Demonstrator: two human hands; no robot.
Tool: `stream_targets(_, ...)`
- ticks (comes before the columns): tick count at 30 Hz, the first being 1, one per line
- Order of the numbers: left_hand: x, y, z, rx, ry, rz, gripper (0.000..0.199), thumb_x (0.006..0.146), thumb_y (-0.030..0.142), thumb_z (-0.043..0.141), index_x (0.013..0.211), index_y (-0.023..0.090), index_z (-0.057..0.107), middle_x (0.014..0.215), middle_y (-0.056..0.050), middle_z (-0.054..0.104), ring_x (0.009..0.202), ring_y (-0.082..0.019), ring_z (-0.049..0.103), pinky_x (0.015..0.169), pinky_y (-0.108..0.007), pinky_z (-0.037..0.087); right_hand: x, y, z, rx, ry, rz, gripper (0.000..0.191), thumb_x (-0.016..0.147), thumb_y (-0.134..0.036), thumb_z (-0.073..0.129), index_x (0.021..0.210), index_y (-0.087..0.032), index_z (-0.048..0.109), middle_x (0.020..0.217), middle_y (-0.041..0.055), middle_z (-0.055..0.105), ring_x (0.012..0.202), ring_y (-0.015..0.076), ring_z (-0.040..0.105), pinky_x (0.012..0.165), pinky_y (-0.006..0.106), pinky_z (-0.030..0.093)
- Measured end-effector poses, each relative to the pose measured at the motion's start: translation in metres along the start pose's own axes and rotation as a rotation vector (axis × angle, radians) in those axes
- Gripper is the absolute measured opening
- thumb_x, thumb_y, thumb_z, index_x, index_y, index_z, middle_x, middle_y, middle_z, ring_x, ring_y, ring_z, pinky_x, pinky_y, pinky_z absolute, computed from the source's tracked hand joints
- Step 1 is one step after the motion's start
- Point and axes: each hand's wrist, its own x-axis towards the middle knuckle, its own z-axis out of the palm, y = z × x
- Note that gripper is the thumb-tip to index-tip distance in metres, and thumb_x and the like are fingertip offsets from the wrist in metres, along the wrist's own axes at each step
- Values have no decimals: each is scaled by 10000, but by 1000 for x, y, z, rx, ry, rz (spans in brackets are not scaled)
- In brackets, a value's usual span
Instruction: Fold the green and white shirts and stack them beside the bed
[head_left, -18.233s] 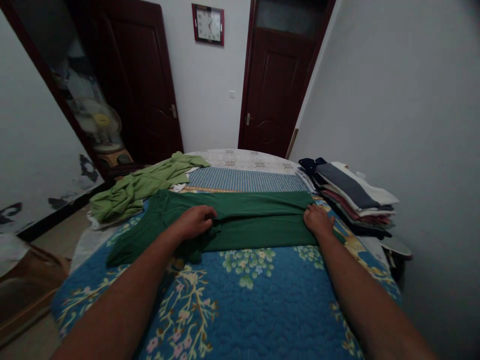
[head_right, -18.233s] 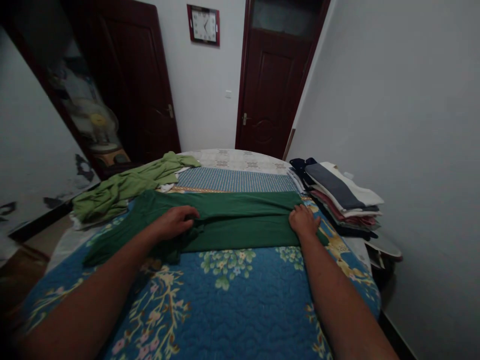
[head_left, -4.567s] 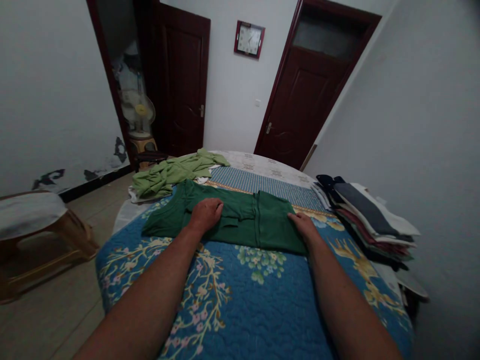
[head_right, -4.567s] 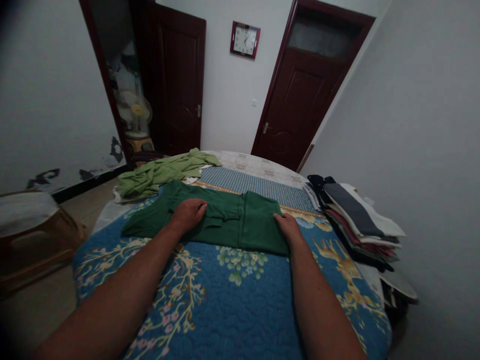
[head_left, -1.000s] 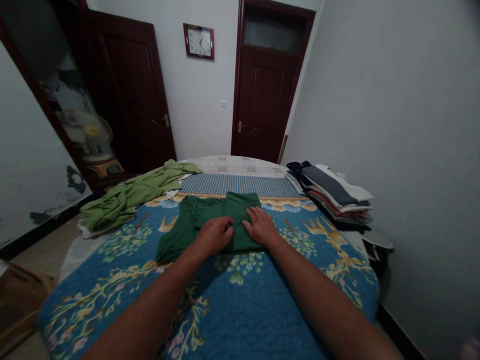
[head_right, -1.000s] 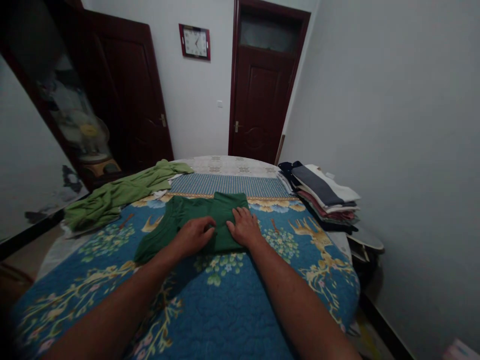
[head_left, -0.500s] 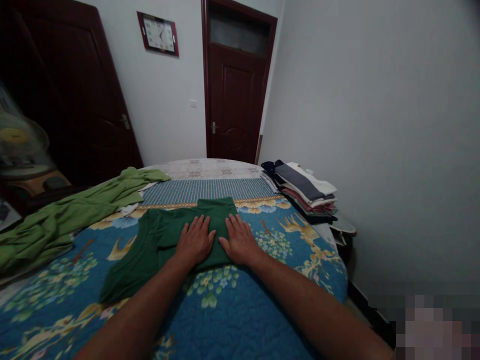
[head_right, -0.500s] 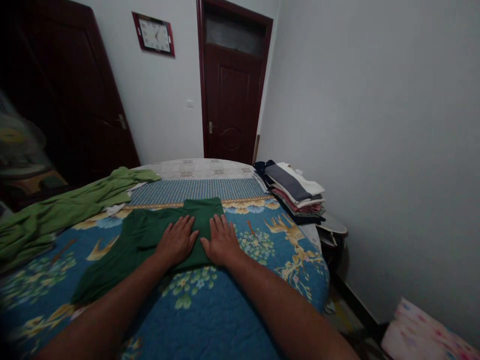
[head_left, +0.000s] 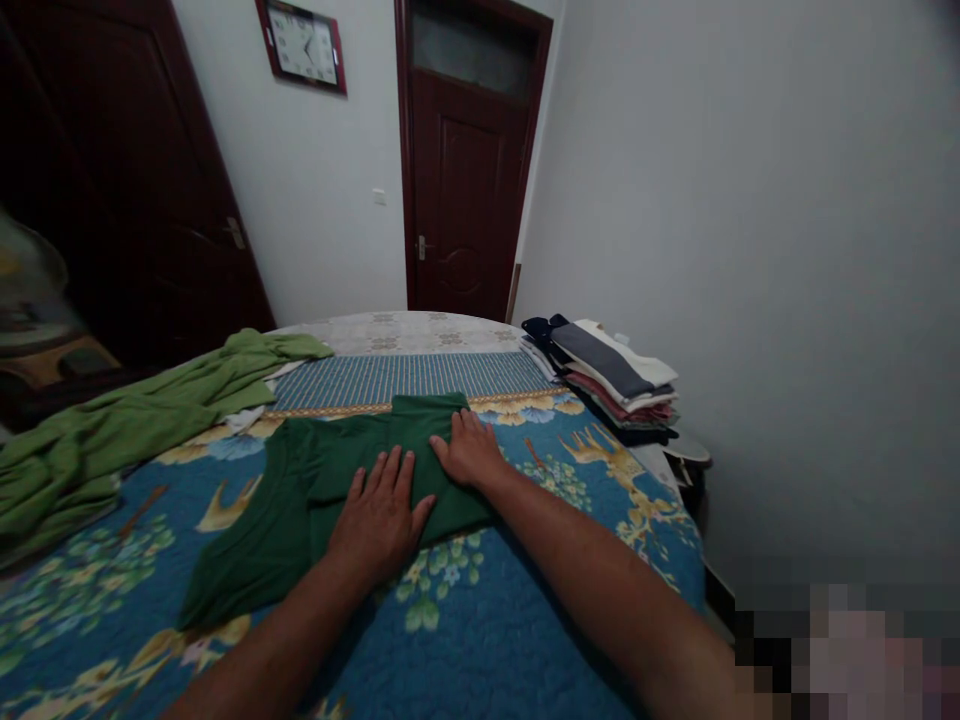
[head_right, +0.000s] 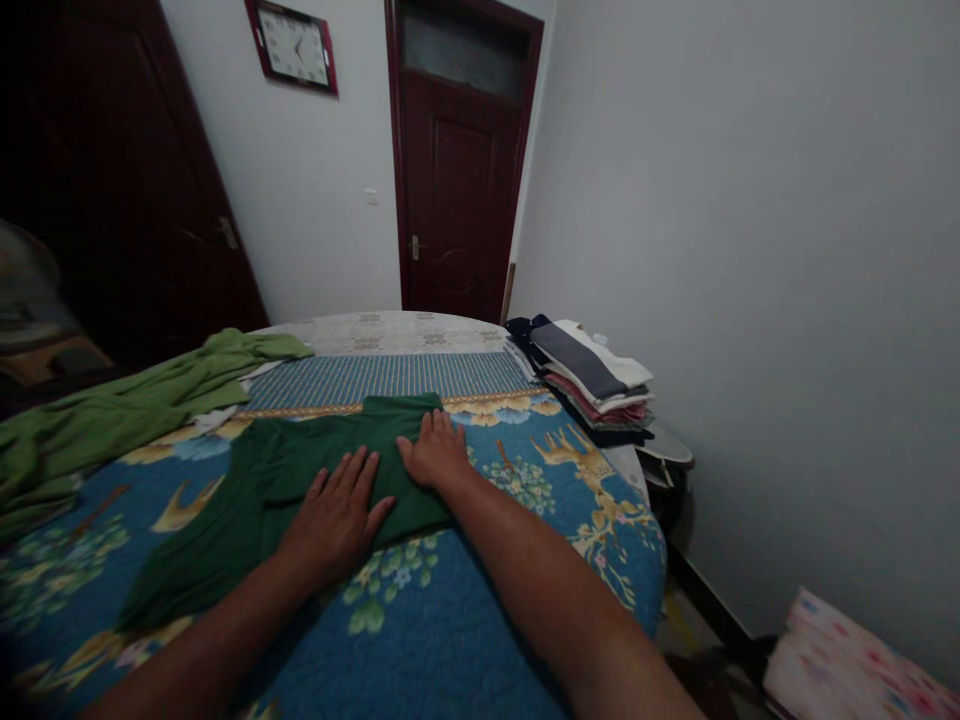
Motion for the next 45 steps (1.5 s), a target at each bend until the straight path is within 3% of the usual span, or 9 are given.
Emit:
stream_targets(6, 1, 2, -5, -21, -45, -17, 783, 1074, 554, 419, 1689, 69, 414, 1780, -205, 293, 1649, -402, 293, 1318, -630, 250, 57, -9, 5, -57, -46, 88, 987, 1059, -703, 340, 1692, 52, 287, 1781, 290, 205, 1674, 412, 179, 1343, 598, 157)
stream_targets(11, -2, 5, -7, -30, -52, -43, 784, 1072, 554, 420, 1687, 68, 415, 1780, -217, 291, 1652, -397, 290, 1319, -610, 244, 82, -6, 9, -101, -29, 115, 968, 1060, -693, 345, 1674, 55, 333, 1755, 311, 272, 1650, 426, 241, 1328, 600, 184)
stream_targets(18, -7, 11, -3, -72, -17, -93, 809, 1063, 569, 424, 1699, 71, 392, 1778, -240, 283, 1657, -407, 270, 1328, -627, 185, 85, -4, 10, -100, 48, 113, 838, 1075, -650, 368, 1585, 3, 499, 1680, 313, 423, 1584, 428, 366, 1271, 646, 266)
stream_targets(21, -12, 13, -2, -87, -6, -125, 828, 1062, 602, 405, 1698, 71, 397, 1778, -239, 285, 1663, -404, 255, 1333, -633, 157, 78, -7, 7, -91, 188, 85, 714, 1097, -541, 378, 1561, -21, 532, 1668, 290, 455, 1551, 407, 412, 1259, 614, 296)
stream_targets(25, -26, 17, -3, -83, 4, -129, 865, 1064, 653, 345, 1693, 62, 407, 1778, -231, 292, 1673, -389, 232, 1345, -631, 124, 61, -11, 2, -94, 358, -175, 561, 1102, -351, 356, 1538, -84, 586, 1672, 204, 491, 1547, 310, 429, 1298, 493, 278)
stream_targets(28, -37, 18, -8, -86, -15, -125, 880, 1065, 668, 325, 1689, 54, 413, 1770, -238, 308, 1672, -390, 235, 1347, -634, 130, 44, -11, 5, -72, 262, -448, 546, 1093, -325, 362, 1532, -117, 612, 1637, 160, 548, 1522, 246, 474, 1299, 417, 306)
stream_targets(31, -44, 19, -13, -98, -40, -121, 880, 1061, 676, 333, 1687, 64, 424, 1756, -243, 335, 1665, -396, 253, 1340, -648, 149, 30, -13, 14, -85, 106, -597, 577, 1087, -371, 422, 1595, -130, 555, 1687, 129, 498, 1561, 225, 444, 1312, 393, 301)
stream_targets(38, -44, 19, -14, -113, -53, -126, 876, 1057, 657, 359, 1689, 53, 415, 1757, -249, 329, 1671, -401, 231, 1340, -636, 155, 36, -35, 17, -177, -162, -438, 689, 1118, -548, 402, 1688, -161, 422, 1771, 155, 344, 1653, 295, 298, 1329, 539, 246)
stream_targets(45, -39, 16, -10, -111, -56, -121, 824, 1052, 597, 410, 1680, 64, 437, 1753, -247, 338, 1665, -419, 242, 1330, -668, 145, 61, -72, 18, -161, -203, -302, 737, 1088, -642, 411, 1700, -231, 388, 1800, 147, 279, 1668, 353, 229, 1306, 689, 187)
